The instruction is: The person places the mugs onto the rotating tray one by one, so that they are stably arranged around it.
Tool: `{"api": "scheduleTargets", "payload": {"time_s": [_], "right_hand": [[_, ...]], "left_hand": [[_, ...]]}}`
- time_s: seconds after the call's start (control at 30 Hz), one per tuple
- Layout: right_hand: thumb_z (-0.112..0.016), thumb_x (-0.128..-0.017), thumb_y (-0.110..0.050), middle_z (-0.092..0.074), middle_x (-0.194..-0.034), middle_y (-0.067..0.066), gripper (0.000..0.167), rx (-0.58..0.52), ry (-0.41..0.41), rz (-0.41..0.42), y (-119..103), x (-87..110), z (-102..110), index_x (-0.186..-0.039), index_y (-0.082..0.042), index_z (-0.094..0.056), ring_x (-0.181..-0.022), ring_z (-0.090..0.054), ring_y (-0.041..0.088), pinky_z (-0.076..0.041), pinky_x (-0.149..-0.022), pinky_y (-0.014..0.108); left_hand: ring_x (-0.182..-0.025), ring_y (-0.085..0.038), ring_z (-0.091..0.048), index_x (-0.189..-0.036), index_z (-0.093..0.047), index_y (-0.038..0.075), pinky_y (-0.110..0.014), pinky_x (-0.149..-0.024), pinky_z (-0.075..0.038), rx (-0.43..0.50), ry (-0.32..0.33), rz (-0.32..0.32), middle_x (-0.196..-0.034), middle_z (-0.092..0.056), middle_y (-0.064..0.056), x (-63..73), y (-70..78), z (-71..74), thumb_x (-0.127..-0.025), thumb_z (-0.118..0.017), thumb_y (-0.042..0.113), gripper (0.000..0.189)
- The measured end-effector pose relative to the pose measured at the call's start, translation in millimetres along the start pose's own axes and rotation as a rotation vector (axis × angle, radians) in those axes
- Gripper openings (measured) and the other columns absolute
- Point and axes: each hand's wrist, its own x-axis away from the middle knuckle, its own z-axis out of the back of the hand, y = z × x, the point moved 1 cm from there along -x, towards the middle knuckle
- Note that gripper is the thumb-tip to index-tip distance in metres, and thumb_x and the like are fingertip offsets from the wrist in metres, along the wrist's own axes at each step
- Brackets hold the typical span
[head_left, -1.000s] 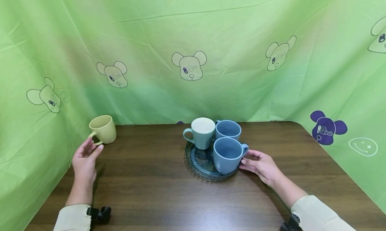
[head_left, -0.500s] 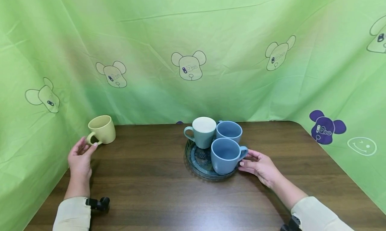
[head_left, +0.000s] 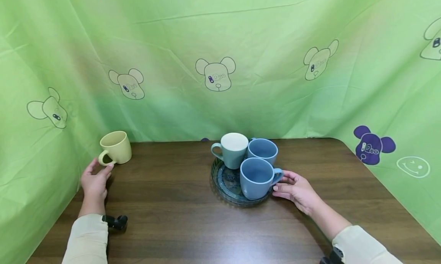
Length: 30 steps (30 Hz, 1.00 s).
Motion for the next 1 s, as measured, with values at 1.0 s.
{"api": "scheduleTargets", "payload": {"time_s": [1.0], "right_hand": [[-0.062, -0.086, 0.015, -0.060, -0.108, 0.009, 0.037, 0.041, -0.126, 0.006, -7.0, -0.7, 10.8, -0.116, -0.006, -0.053, -0.095, -0.067, 0.019, -0.058, -0.085, 0.033]], "left_hand": [[-0.063, -0.003, -0.062, -0.093, -0.075, 0.011, -0.019, -0.071, -0.058, 0.076, 0.182, -0.110, -0.082, -0.055, -0.002, -19.4, 1.6, -9.7, -0.077, -0.074, -0.013, 0.029]]}}
